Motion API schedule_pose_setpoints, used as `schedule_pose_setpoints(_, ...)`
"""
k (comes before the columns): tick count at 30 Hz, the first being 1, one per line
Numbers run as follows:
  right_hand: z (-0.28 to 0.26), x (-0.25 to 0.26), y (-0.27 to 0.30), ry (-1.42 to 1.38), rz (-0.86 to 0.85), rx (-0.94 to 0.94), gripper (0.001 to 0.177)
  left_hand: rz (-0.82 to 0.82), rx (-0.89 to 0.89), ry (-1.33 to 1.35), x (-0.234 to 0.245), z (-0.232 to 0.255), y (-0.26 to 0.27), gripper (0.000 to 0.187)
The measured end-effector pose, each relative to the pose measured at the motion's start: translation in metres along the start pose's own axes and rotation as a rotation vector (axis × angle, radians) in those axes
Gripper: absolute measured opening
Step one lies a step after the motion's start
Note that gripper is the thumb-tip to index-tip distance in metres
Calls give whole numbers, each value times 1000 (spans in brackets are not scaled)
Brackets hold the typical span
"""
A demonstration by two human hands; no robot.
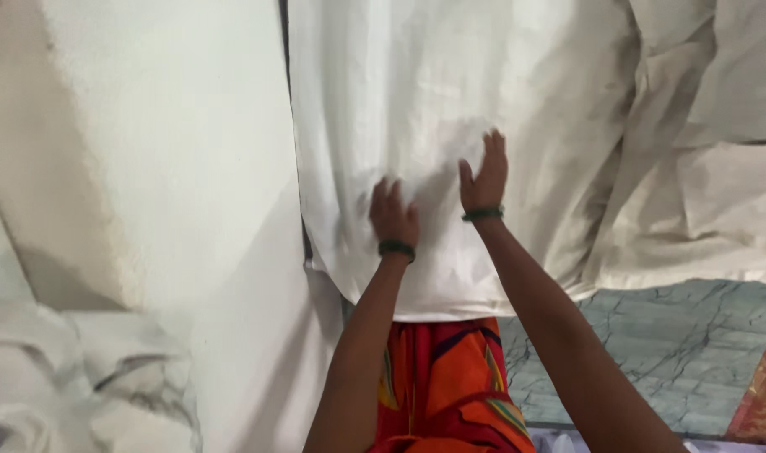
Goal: The person tidies a bed by arranging pillows and spreading a white sheet across the mattress.
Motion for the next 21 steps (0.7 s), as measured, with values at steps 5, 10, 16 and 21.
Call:
schedule_pose_setpoints(5,-28,-70,-76,334,-331,-84,73,-309,62,-31,-25,30,-96,79)
schedule_pose_setpoints(10,-24,-91,-86,498,-440,-146,73,-402,220,-162,-33,-6,-124,75)
schedule_pose_setpoints(16,-7,-97,-82,512,-415,-131,74,-37,349,-57,-58,-15,-153,77)
schedule_pose_setpoints(21,-4,-101,-79,534,-431,-143,74,-265,-12,-185,-77,10,-247,71)
Point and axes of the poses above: each hand's wrist, its own y-axis away from the middle knuckle, its own x-axis out of the back of the hand, z = x × y, the point moved 6 cm from there along -y, towards the middle knuckle, and after that the axes turned 5 degrees about -x, right-handed, at the moved point
